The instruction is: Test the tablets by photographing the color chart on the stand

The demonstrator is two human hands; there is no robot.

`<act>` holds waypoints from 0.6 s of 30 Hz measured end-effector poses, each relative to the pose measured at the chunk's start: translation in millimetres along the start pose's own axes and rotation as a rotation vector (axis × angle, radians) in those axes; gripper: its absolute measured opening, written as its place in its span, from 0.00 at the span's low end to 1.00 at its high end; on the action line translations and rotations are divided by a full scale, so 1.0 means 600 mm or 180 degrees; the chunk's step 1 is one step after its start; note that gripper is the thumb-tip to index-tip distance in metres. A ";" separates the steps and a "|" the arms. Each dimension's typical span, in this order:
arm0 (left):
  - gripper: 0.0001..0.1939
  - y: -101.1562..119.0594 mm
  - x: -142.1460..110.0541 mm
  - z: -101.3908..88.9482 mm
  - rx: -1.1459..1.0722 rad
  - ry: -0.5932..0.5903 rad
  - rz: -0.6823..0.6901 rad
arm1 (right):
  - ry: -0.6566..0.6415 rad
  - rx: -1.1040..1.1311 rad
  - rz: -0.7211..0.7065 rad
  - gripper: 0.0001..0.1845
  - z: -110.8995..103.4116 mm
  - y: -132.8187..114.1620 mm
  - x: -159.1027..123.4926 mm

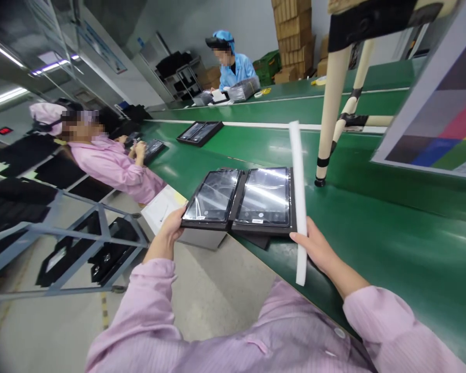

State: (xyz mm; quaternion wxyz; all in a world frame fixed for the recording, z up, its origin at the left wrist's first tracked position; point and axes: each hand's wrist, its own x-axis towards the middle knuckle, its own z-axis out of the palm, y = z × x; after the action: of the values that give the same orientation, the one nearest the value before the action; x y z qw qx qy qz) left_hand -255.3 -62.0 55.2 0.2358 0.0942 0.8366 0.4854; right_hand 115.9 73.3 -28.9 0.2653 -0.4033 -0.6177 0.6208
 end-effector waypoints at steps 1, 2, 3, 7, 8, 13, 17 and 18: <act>0.16 -0.007 -0.017 0.000 0.0018 -0.0071 0.0074 | 0.0053 -0.0007 -0.0002 0.33 -0.008 0.000 -0.014; 0.17 -0.014 -0.034 0.001 0.0046 -0.0145 0.0169 | 0.0111 -0.0018 0.0002 0.32 -0.020 0.001 -0.032; 0.18 -0.021 -0.052 0.002 0.0078 -0.0212 0.0289 | 0.0144 -0.0057 0.0019 0.32 -0.037 0.002 -0.054; 0.27 -0.053 -0.122 0.022 0.0277 -0.0553 0.0900 | 0.0135 -0.0569 0.0263 0.28 -0.125 0.022 -0.175; 0.28 -0.063 -0.141 0.035 0.0350 -0.0645 0.1055 | 0.0246 -0.0717 0.0327 0.27 -0.150 0.033 -0.211; 0.27 -0.115 -0.238 0.153 0.0841 -0.1189 0.1720 | 0.1517 -0.1349 0.0419 0.29 -0.281 0.108 -0.384; 0.23 -0.132 -0.305 0.279 0.1291 -0.1845 0.2254 | 0.1875 -0.1977 0.0850 0.35 -0.374 0.137 -0.484; 0.23 -0.131 -0.316 0.304 0.1410 -0.1958 0.2390 | 0.1839 -0.2272 0.0979 0.37 -0.391 0.137 -0.504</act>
State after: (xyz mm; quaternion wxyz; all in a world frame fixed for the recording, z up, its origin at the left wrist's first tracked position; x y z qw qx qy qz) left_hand 3.6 -35.4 -30.6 0.2546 0.5726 0.7200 0.2981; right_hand 485.6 -54.8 -36.4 0.1762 -0.7117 -0.6264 0.2647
